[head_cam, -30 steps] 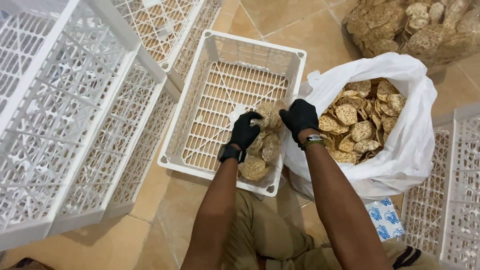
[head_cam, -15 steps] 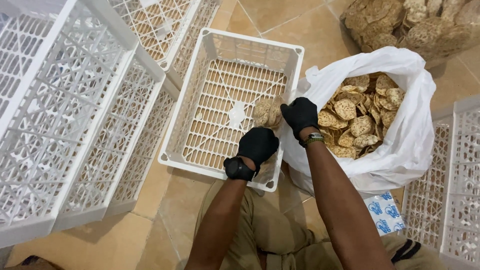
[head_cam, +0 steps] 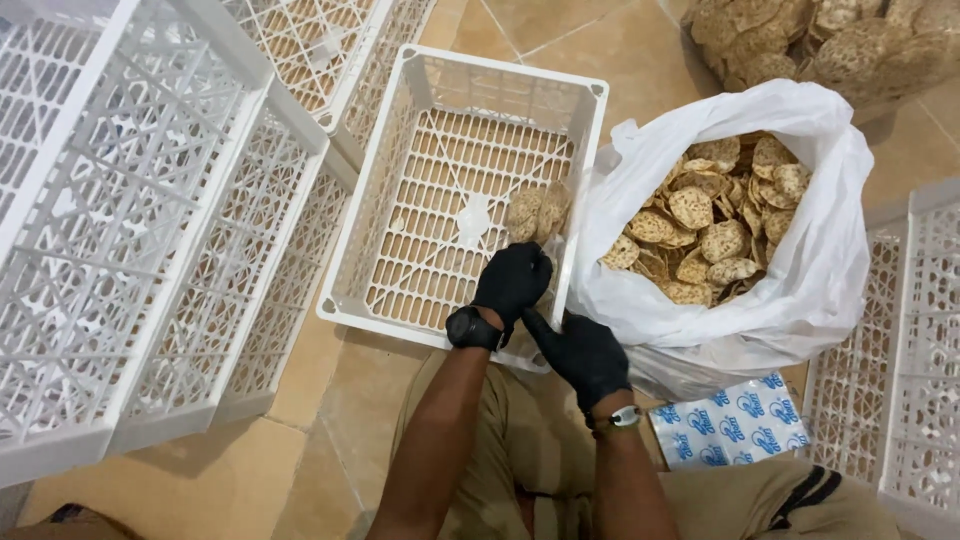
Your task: Sorting and packaging dried food items from a large bulk bag into plastic crates and smaller bags.
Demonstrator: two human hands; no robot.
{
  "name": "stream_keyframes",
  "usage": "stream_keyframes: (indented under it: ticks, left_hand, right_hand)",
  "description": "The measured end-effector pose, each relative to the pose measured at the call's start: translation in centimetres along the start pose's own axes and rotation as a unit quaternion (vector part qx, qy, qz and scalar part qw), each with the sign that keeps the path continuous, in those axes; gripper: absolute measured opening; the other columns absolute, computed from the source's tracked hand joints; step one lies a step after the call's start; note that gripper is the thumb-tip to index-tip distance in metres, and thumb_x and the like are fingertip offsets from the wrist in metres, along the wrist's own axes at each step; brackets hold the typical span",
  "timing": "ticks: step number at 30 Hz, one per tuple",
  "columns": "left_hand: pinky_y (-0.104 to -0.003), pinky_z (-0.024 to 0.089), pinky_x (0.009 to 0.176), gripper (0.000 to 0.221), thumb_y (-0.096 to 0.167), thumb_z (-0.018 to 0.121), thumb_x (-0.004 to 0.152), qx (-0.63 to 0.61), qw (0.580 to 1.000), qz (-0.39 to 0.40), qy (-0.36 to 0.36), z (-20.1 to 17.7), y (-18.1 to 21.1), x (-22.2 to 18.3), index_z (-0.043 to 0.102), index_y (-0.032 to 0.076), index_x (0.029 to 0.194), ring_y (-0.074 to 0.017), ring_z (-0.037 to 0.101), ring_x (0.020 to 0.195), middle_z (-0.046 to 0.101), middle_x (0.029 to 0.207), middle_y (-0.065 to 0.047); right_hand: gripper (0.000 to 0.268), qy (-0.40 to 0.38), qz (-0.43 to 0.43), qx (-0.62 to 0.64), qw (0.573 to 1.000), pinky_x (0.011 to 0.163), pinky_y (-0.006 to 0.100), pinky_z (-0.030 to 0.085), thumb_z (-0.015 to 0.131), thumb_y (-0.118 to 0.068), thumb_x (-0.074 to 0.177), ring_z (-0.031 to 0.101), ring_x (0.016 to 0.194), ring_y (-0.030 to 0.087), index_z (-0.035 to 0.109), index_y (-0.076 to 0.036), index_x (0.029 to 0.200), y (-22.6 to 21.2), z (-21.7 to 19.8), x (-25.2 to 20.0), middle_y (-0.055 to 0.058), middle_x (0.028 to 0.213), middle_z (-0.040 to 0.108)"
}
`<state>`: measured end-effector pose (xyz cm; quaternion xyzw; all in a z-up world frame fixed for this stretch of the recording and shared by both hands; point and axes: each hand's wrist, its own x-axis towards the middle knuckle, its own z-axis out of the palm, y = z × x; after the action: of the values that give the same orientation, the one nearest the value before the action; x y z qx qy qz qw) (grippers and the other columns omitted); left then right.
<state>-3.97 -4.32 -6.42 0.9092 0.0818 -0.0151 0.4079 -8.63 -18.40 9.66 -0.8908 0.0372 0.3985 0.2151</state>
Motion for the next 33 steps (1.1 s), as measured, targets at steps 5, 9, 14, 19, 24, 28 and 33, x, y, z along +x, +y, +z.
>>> stream_keyframes:
  ticks: [5,9,14,19,24,28,33]
  left_hand:
    - [-0.045,0.061,0.078,0.038,0.043,0.051,0.100,-0.002,1.000,0.015,0.017,-1.0,0.3,-0.9,0.068,0.009,0.099,-0.0356,0.073,0.095,0.073,0.091,-0.015]
    - [-0.049,0.059,0.086,0.045,0.044,0.051,0.101,-0.021,1.000,0.006,-0.006,-2.2,2.6,-1.3,0.068,0.004,0.111,-0.0407,0.071,0.103,0.074,0.102,-0.020]
    - [-0.051,0.056,0.096,0.059,0.058,0.046,0.100,-0.047,0.998,-0.033,-0.038,-4.1,4.1,-2.2,0.063,0.006,0.122,-0.0401,0.067,0.113,0.071,0.113,-0.022]
    - [-0.048,0.046,0.110,0.094,0.085,0.029,0.093,-0.047,0.987,-0.135,-0.075,-6.1,3.8,-4.6,0.054,0.007,0.139,-0.0358,0.058,0.131,0.064,0.133,-0.021]
    - [-0.050,0.034,0.120,0.084,0.071,0.031,0.098,-0.085,0.970,-0.182,-0.141,-7.0,6.1,-6.8,0.043,0.006,0.150,-0.0395,0.046,0.141,0.053,0.147,-0.025]
    - [-0.050,0.033,0.121,0.085,0.072,0.029,0.096,-0.090,0.970,-0.181,-0.134,-6.7,5.2,-5.9,0.040,0.010,0.153,-0.0385,0.045,0.143,0.051,0.151,-0.023]
    - [-0.048,0.038,0.118,0.058,0.054,0.041,0.107,-0.165,0.979,-0.082,0.091,-7.0,6.7,-3.2,0.055,0.012,0.145,-0.0370,0.048,0.139,0.057,0.144,-0.020]
  right_hand:
    - [0.078,0.094,-0.040,-0.028,0.994,0.103,0.040,0.052,0.061,-0.064,0.092,0.063,0.122,0.039,0.067,0.005,0.129,2.5,2.8,3.5,0.026,0.118,0.073]
    - [0.043,0.162,-0.082,-0.049,0.982,0.080,0.043,0.062,0.062,-0.056,0.090,0.073,0.105,0.031,0.070,-0.028,0.122,7.4,5.3,12.6,0.006,0.102,0.078]
    - [0.050,0.188,-0.130,-0.069,0.971,0.100,0.042,0.051,0.058,-0.039,0.101,0.063,0.117,0.041,0.066,-0.002,0.133,1.6,2.6,6.7,0.028,0.117,0.071]
    - [0.044,0.204,-0.118,-0.040,0.971,0.098,0.035,0.051,0.058,-0.037,0.101,0.066,0.112,0.032,0.066,-0.005,0.130,4.5,4.3,8.9,0.019,0.113,0.073]
    - [0.042,0.231,-0.136,0.081,0.960,0.072,0.038,0.063,0.074,-0.051,0.090,0.076,0.085,0.027,0.074,-0.015,0.111,5.3,4.6,10.2,0.009,0.087,0.077]
    - [0.060,0.217,-0.082,0.107,0.967,0.073,0.038,0.063,0.075,-0.068,0.083,0.076,0.083,0.023,0.074,-0.018,0.116,5.2,1.9,7.9,0.004,0.084,0.077]
    - [0.050,0.341,-0.178,0.123,0.915,0.086,0.051,0.058,0.067,-0.051,0.100,0.072,0.099,0.039,0.075,-0.005,0.115,3.5,-3.8,5.3,0.020,0.095,0.076]
